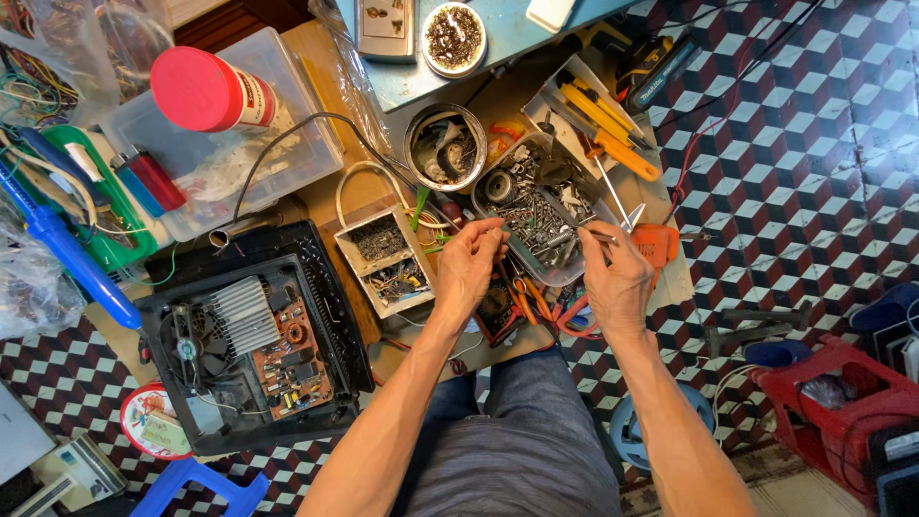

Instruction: The person works at a cluttered electronics workbench, using a multimeter to test components and a cordless drill to remove screws from a circuit board. They handle a circuit board, a multimeter, a drill, and various small parts from a container.

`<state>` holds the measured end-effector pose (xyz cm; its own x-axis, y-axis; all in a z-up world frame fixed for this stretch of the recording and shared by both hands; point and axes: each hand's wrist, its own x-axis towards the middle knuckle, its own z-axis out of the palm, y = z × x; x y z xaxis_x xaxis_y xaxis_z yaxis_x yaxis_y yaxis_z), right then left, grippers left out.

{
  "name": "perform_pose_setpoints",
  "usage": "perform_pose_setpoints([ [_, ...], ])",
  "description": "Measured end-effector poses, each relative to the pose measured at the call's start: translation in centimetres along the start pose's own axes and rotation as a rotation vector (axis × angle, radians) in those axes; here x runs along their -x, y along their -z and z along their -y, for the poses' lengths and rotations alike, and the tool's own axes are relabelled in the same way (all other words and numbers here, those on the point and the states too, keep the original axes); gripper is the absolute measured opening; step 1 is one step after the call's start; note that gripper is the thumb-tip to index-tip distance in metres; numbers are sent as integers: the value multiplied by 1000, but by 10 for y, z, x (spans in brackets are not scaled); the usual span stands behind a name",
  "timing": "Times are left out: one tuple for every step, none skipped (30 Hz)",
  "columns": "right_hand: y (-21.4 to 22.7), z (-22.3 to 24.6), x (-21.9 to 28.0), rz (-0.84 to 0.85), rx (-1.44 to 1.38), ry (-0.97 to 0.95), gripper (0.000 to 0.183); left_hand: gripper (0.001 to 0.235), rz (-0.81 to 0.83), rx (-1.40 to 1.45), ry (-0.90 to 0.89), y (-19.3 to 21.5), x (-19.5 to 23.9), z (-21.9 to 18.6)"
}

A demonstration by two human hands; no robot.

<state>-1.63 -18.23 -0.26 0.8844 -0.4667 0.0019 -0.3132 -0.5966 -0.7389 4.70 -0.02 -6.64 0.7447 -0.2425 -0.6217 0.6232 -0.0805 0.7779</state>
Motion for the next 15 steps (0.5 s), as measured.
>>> perform_pose_setpoints([
  [2, -1, -1, -12, -12, -17, 12, 34, 8, -12, -4, -2, -1, 0],
  [3, 0, -1, -17, -18, -33, 12, 34, 6, 2, -13, -4, -4, 0],
  [3, 1, -1, -22, -27, -48, 11, 34, 2, 13, -22, -4, -7, -1],
  [2, 2, -1, -28, -36, -63, 11, 34, -2, 25, -32, -4, -9, -1],
  [1, 3, -1, -19, -78, -99, 11, 34, -12, 15, -23, -5, -11, -1],
  [-2, 5, 0, -10, -120, -135, 12, 34, -22, 5, -15, -5, -13, -2],
  [-4, 6, -1, -1, -161, -170, 12, 34, -31, -4, -6, -6, -14, -2],
  [-7, 6, -3, 11, -192, -148, 11, 34, -26, -8, -16, -6, -15, -3],
  [-11, 6, -6, 24, -222, -126, 11, 34, -20, -12, -25, -7, -16, -4],
  [-13, 5, -9, 36, -253, -103, 10, 34, -15, -16, -34, -8, -16, -6],
  [-15, 4, -12, 42, -196, -120, 10, 34, -10, -55, -52, -8, -16, -8],
  [-14, 2, -16, 48, -139, -135, 10, 34, -5, -94, -69, -9, -16, -11],
  [-12, 0, -17, 55, -80, -154, 10, 35, 1, -132, -83, -9, -14, -13],
  [-11, -2, -17, 36, -95, -141, 11, 38, -5, -223, -68, -8, -12, -16],
  [-8, -4, -17, 16, -108, -126, 11, 43, -9, -312, -54, -7, -10, -19],
])
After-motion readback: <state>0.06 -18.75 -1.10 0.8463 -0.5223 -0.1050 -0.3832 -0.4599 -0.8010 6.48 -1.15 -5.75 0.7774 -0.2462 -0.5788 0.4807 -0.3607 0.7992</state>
